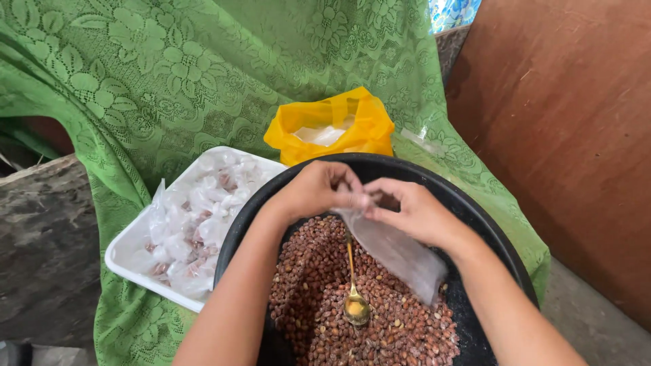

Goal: Packaging peanuts into small plastic bags with seasoning using a spoon

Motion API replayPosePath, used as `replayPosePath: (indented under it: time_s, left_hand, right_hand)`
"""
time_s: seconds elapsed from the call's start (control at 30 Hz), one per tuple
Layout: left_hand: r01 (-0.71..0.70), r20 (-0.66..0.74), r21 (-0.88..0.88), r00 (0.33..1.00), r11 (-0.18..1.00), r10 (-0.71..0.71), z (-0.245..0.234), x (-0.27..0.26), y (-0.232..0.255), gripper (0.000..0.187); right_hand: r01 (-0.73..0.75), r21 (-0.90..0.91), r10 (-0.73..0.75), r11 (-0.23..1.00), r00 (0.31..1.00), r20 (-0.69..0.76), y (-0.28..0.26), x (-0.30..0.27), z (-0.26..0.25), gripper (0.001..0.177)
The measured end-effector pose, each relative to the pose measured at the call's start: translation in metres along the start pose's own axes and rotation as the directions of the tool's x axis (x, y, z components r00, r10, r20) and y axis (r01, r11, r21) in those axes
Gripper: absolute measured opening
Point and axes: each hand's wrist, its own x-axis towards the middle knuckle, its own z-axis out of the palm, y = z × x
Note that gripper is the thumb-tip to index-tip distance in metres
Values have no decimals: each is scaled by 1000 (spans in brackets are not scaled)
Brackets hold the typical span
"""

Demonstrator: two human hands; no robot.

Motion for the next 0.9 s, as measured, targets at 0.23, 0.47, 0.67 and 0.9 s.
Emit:
replayPosePath:
  time_s: [0.23, 0.47, 0.67, 0.9]
  left_hand:
    - [167, 13, -389, 984, 906, -176, 9, -5, 14, 82]
    - [-120, -203, -514, 979, 849, 16, 22, 11, -5, 40]
    - [-124, -366, -629, 918, 767, -152, -12, 8, -8, 51]
    - [58, -294, 109, 956, 992, -24, -25, 11, -72, 29]
  right_hand:
    - [179, 281, -33, 943, 890, -455, 45, 17, 10, 12]
    - [203, 456, 21, 867, 898, -439, 41, 19, 40, 14]
    - [-139, -297, 177, 945, 979, 105, 34, -4, 75, 38]
    - [-245, -552, 379, 797, 914, 142, 84, -7, 122, 77]
